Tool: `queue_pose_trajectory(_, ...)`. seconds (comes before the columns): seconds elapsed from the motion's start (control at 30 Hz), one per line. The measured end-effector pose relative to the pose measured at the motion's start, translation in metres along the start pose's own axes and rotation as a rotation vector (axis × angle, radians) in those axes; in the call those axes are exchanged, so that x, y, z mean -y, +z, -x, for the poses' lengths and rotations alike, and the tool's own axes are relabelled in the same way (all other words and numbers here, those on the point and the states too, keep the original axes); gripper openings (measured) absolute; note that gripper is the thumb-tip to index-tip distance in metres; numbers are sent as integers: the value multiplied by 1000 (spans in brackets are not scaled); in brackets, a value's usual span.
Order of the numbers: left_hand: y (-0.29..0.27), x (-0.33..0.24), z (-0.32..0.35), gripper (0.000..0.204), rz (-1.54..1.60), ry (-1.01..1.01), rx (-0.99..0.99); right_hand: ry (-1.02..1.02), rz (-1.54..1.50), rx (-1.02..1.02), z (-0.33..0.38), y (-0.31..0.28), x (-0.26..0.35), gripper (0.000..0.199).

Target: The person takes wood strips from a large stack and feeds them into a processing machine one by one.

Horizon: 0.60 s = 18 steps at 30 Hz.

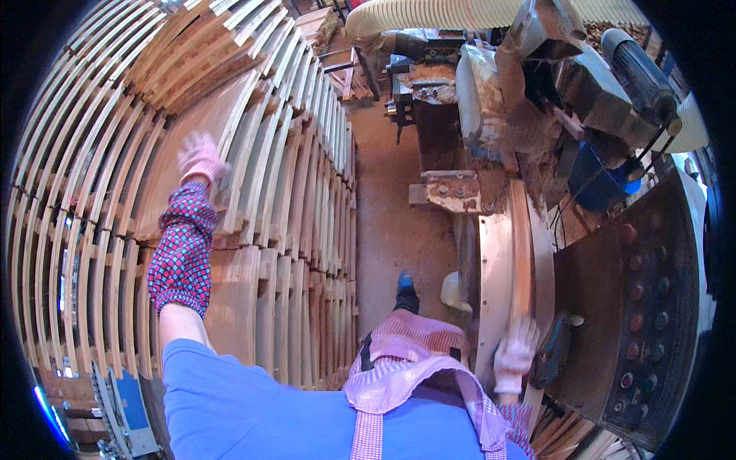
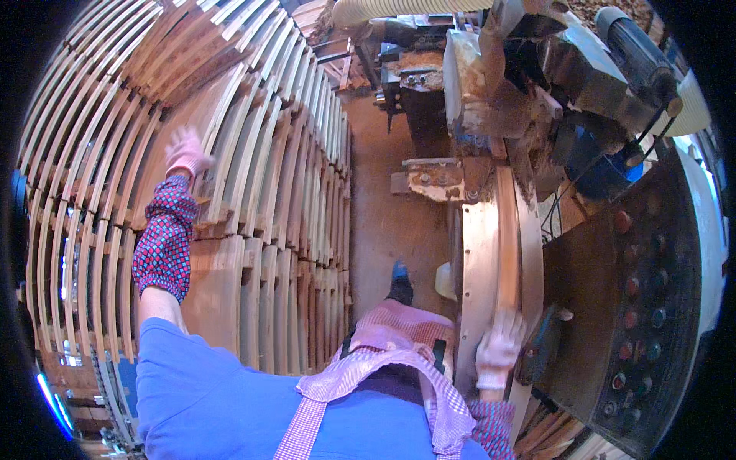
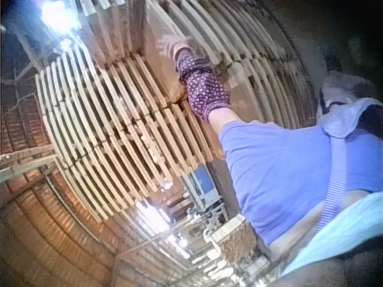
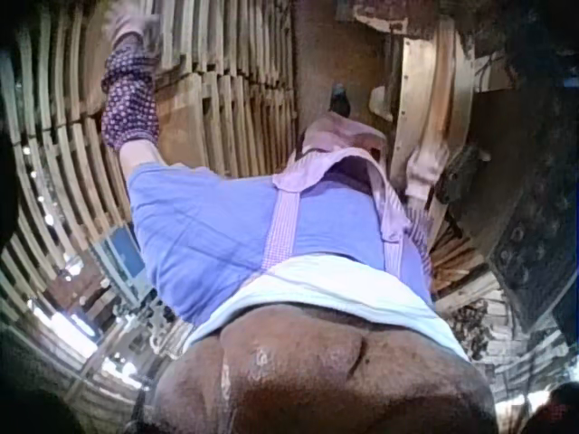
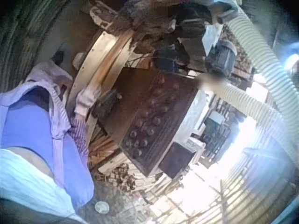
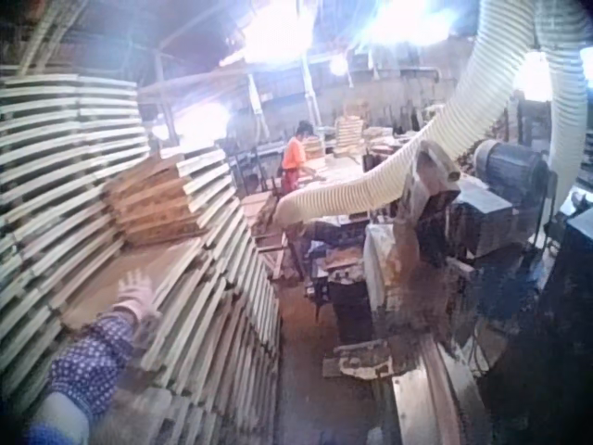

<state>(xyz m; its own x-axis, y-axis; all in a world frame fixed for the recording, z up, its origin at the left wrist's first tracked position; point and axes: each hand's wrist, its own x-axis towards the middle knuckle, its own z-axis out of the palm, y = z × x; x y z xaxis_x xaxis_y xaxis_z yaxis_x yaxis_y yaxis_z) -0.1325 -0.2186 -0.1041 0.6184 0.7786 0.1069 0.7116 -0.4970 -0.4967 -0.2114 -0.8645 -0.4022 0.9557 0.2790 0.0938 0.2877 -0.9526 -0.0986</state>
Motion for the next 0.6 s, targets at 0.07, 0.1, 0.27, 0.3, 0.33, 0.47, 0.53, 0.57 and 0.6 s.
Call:
queue_pose_trajectory(0.07, 14, 7, -23, 95, 102, -87, 137, -51, 35, -103, -66, 37, -15, 52)
queue_pose_trajectory(0.1, 29, 14, -28, 94, 180, -114, 173, -96, 67, -96, -102, 43, -15, 52)
queue_pose_trajectory(0.27, 43, 30, -31, 58, 296, 110, -67, -87, 5, 38, -234, 62, 1, 56)
queue_pose_trajectory(0.3, 31, 29, -15, 53, 492, 164, 5, -75, 18, 41, -246, 64, 0, 52)
queue_pose_trajectory(0.33, 14, 13, 7, 48, 704, 252, 96, -100, 16, -64, -257, 70, -15, 47)
queue_pose_trajectory(0.47, 6, -57, 139, 53, 2128, 409, 444, -90, -593, -429, -269, 41, 15, 43)
queue_pose_trajectory(0.53, 29, -88, 189, 53, 2285, 438, 405, -83, -1040, -143, -231, -9, 79, 40)
queue_pose_trajectory(0.57, 37, -124, 208, 52, 2324, 425, 423, -203, -1234, -89, -208, -8, 90, 40)
queue_pose_trajectory(0.6, 47, -157, 233, 47, 2379, 389, 364, -370, -1426, 80, -175, -43, 105, 50)
